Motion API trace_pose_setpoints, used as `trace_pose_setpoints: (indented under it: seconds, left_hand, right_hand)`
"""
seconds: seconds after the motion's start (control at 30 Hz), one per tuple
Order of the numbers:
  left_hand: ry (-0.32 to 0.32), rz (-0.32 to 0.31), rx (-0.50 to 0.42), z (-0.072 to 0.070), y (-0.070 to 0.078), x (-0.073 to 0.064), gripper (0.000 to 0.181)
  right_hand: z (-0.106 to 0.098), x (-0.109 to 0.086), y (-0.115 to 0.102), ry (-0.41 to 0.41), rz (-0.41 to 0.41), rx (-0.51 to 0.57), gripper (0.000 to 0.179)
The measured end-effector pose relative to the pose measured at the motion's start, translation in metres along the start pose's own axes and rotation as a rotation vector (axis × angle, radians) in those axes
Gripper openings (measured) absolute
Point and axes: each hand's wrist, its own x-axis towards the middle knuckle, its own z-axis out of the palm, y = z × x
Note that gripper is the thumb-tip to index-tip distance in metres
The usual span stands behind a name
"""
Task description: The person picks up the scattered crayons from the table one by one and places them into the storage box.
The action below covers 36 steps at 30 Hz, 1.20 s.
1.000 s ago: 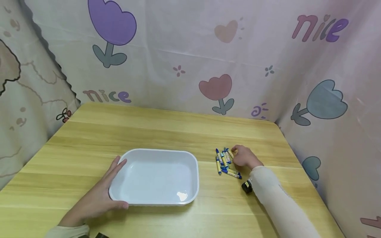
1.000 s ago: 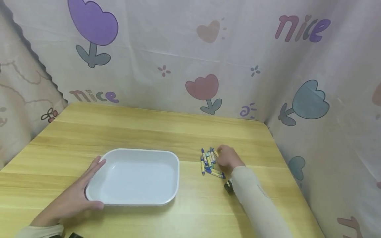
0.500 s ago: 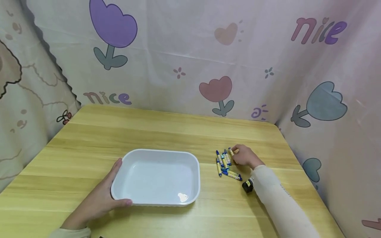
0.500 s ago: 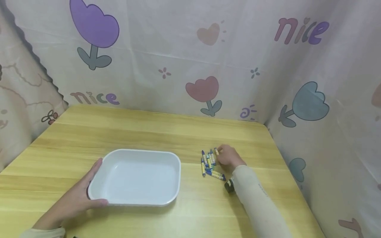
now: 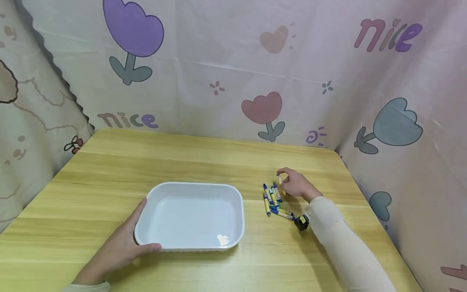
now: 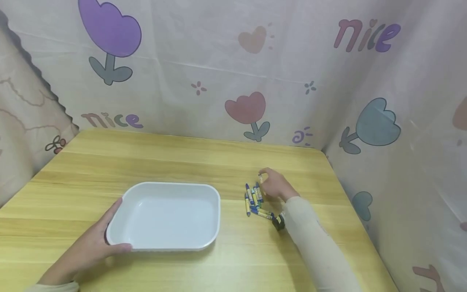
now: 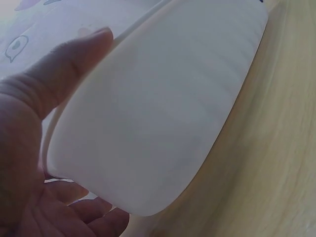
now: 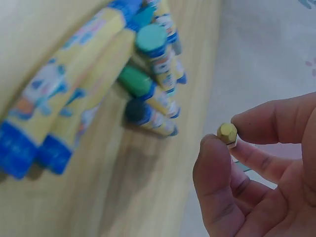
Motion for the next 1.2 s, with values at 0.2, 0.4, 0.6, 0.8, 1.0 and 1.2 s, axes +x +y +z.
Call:
trace_pose_setpoints:
  seconds: [0.2,0.4,0.6,0.8,1.0,1.2]
  left_hand:
    - [-0.006,-0.011,0.032,-0.001,0.001,0.000,0.127]
    - [-0.006,-0.019,0.031,-0.002,0.004,-0.001,0.127]
    - [-0.013,-0.031,0.041,-0.003,0.006,0.000,0.127]
    - [-0.005,-0.036,0.059,-0.003,0.007,-0.001,0.125]
    - [0.029,-0.035,0.061,-0.002,0.009,0.001,0.124]
    - [0.031,-0.050,0.066,-0.002,0.006,0.000,0.123]
  right_hand:
    - [-0.001,0.000,-0.009,0.002,-0.004,0.022,0.058]
    - [0.001,-0.001,-0.017,0.000,-0.018,0.031,0.057]
    - [0.003,-0.001,-0.027,-0.010,-0.056,0.052,0.056]
    - [0.003,0.000,-0.039,-0.016,-0.088,0.083,0.052]
    - [0.006,0.004,-0.048,-0.020,-0.112,0.072,0.052]
    - [0.011,0.005,-0.062,-0.028,-0.132,0.073,0.051]
